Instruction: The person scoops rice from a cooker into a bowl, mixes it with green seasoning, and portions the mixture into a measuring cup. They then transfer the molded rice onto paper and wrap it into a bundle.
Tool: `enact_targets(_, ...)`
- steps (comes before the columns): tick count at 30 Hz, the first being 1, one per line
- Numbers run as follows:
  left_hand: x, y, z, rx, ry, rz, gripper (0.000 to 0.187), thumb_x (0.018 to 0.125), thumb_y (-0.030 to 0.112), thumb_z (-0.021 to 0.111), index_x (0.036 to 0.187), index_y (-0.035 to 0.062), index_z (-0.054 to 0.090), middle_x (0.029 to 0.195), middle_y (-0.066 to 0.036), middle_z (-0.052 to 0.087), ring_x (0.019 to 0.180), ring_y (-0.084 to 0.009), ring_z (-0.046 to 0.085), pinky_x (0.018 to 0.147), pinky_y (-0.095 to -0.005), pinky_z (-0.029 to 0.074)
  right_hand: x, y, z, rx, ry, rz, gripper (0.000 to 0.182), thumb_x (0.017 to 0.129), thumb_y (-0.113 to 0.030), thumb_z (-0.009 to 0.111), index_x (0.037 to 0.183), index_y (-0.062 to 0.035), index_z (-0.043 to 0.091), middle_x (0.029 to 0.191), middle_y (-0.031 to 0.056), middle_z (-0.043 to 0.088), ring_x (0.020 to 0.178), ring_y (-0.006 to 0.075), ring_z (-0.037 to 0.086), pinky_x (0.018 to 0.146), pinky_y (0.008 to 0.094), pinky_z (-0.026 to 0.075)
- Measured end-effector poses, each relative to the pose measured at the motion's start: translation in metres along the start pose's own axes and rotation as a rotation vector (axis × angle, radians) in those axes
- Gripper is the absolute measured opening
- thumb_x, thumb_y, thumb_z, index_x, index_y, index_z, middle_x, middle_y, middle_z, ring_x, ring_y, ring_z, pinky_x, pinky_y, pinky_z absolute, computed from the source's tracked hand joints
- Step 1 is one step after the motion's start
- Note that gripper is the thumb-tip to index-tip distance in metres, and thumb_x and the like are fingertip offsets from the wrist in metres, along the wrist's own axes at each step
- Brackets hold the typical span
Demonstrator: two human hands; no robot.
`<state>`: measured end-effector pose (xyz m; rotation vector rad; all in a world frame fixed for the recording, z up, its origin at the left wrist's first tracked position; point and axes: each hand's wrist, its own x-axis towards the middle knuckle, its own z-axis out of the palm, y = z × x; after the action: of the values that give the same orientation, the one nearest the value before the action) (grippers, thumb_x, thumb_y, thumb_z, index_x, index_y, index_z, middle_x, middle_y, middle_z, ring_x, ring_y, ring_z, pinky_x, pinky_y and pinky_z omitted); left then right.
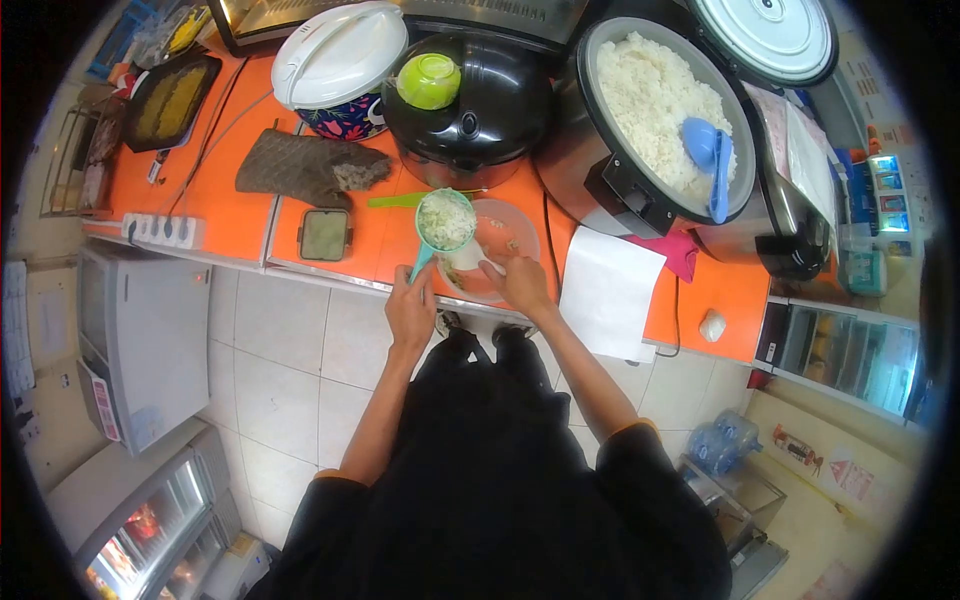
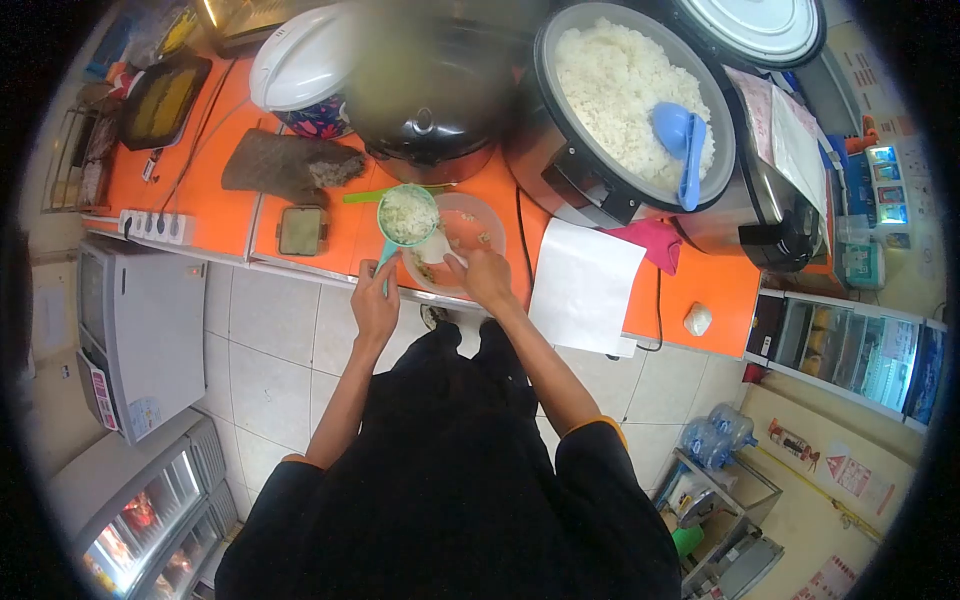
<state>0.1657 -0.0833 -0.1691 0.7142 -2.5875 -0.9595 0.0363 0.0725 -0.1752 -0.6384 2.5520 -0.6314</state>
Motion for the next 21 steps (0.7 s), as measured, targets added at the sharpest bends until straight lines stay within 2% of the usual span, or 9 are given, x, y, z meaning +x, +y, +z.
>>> enact_targets(3, 0.003, 0.002, -0.004, 0.000, -0.002, -0.020, 0.028, 0.089, 0.009, 0.057, 0.114, 0.0182, 0.066, 0.091, -0.012, 0.053, 0.078, -0.0310, 0.060, 0.066, -0.0405, 0.049, 0.000, 0.004, -0.012, 0.090, -0.025, -0.029, 0.041, 0.086, -0.044, 0.060, 0.102, -0.0091, 0.072, 0.087, 0.0186, 0.069, 0.080, 0.0361, 0.066, 0.075, 0.0424, 0.051)
enact_targets(5, 0.003, 0.004, -0.009, -0.026, 0.000, -0.061, 0.025, 0.090, 0.010, 0.057, 0.113, 0.0144, 0.064, 0.092, -0.012, 0.054, 0.081, -0.0314, 0.060, 0.068, -0.0405, 0.048, 0.000, 0.009, -0.016, 0.108, 0.015, -0.169, 0.039, 0.084, -0.047, 0.062, 0.099, -0.0133, 0.074, 0.080, 0.0163, 0.069, 0.076, 0.0337, 0.067, 0.071, 0.0432, 0.052)
enact_targets(6, 0.004, 0.004, -0.013, -0.023, 0.000, -0.061, 0.025, 0.090, 0.010, 0.057, 0.113, 0.0144, 0.064, 0.092, -0.012, 0.054, 0.081, -0.0314, 0.060, 0.068, -0.0405, 0.048, 0.000, 0.011, -0.018, 0.110, 0.015, -0.170, 0.039, 0.084, -0.047, 0.062, 0.099, -0.0133, 0.074, 0.080, 0.0163, 0.069, 0.076, 0.0337, 0.067, 0.071, 0.0432, 0.052)
enact_targets(8, 0.005, 0.004, -0.021, -0.062, 0.134, 0.001, 0.023, 0.092, 0.011, 0.056, 0.115, 0.0088, 0.060, 0.096, -0.013, 0.056, 0.087, -0.0328, 0.060, 0.072, -0.0403, 0.048, 0.000, 0.008, -0.023, 0.106, 0.015, -0.192, 0.039, 0.084, -0.048, 0.062, 0.097, -0.0144, 0.075, 0.082, 0.0135, 0.070, 0.076, 0.0329, 0.067, 0.073, 0.0424, 0.052)
enact_targets(11, 0.004, -0.002, -0.033, -0.078, 0.178, 0.004, 0.025, 0.093, 0.012, 0.055, 0.116, 0.0046, 0.056, 0.101, -0.015, 0.058, 0.092, -0.0345, 0.060, 0.076, -0.0404, 0.048, 0.003, -0.003, -0.022, 0.005, 0.006, -0.175, 0.038, 0.084, -0.048, 0.062, 0.097, -0.0145, 0.075, 0.086, 0.0127, 0.071, 0.079, 0.0321, 0.067, 0.074, 0.0409, 0.053)
enact_targets(15, 0.000, -0.009, -0.045, -0.035, 0.170, -0.024, 0.027, 0.092, 0.012, 0.056, 0.118, 0.0050, 0.054, 0.105, -0.015, 0.059, 0.094, -0.0351, 0.060, 0.078, -0.0406, 0.048, 0.013, -0.007, -0.021, 0.033, -0.053, -0.193, 0.039, 0.084, -0.049, 0.062, 0.097, -0.0144, 0.075, 0.089, 0.0126, 0.071, 0.082, 0.0310, 0.068, 0.076, 0.0393, 0.053)
enact_targets(18, -0.005, -0.013, -0.051, -0.051, 0.223, -0.032, 0.027, 0.092, 0.011, 0.056, 0.118, 0.0056, 0.054, 0.105, -0.015, 0.059, 0.094, -0.0348, 0.060, 0.077, -0.0405, 0.048, 0.011, 0.001, -0.034, 0.144, -0.101, -0.207, 0.039, 0.084, -0.048, 0.063, 0.099, -0.0130, 0.074, 0.092, 0.0134, 0.071, 0.084, 0.0309, 0.068, 0.077, 0.0376, 0.052)
enact_targets(21, -0.009, -0.013, -0.064, -0.032, 0.193, -0.081, 0.028, 0.091, 0.011, 0.057, 0.119, 0.0059, 0.053, 0.104, -0.015, 0.060, 0.094, -0.0343, 0.061, 0.077, -0.0404, 0.048, 0.005, 0.013, -0.048, 0.274, -0.125, -0.215, 0.039, 0.084, -0.045, 0.065, 0.101, -0.0116, 0.073, 0.092, 0.0137, 0.071, 0.085, 0.0310, 0.068, 0.077, 0.0366, 0.052)
